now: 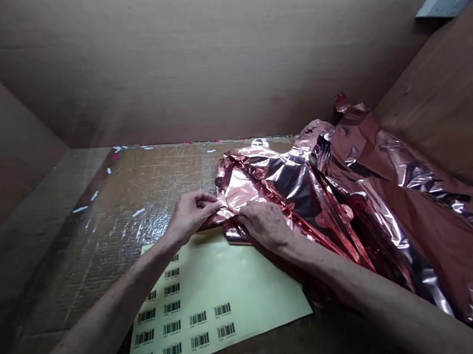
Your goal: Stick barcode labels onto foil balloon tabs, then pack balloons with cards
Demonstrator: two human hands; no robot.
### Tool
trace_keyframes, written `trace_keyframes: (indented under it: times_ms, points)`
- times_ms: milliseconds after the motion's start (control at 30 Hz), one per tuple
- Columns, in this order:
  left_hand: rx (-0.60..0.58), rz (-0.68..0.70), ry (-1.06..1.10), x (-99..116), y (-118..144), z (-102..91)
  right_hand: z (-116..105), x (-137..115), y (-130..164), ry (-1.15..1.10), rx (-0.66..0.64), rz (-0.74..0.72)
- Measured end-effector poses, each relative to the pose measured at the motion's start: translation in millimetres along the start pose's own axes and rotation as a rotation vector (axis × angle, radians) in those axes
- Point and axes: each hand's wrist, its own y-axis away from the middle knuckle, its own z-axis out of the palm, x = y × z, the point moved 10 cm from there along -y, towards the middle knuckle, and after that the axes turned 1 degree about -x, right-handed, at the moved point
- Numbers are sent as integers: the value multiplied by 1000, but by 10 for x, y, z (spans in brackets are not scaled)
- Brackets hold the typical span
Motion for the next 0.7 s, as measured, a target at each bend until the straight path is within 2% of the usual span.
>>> trace_keyframes:
  times_ms: [167, 267, 333, 467, 500, 600, 633, 700]
  points:
    - [82, -15, 54, 2, 13, -31, -89, 298, -74, -445, 51, 108]
    - [116, 16, -4, 57, 143, -130, -258, 629, -85, -599, 118, 149]
    - [112, 48, -77, 81, 299, -212, -437, 985, -91, -523, 181, 222]
    - [118, 198, -369, 129, 722, -343, -756, 1723, -20, -131, 233, 473]
    - [128, 238, -440, 125, 841, -353, -826, 1840, 23, -80, 261, 505]
    - [153, 342, -565, 64, 1205, -302, -1037, 2075, 238, -64, 453, 543]
    - [155, 386, -601, 50, 1328, -256, -1055, 2145, 317, -92, 486, 554]
    - [153, 460, -680, 26, 1546, -157, -1002, 2275, 440, -188, 466, 564]
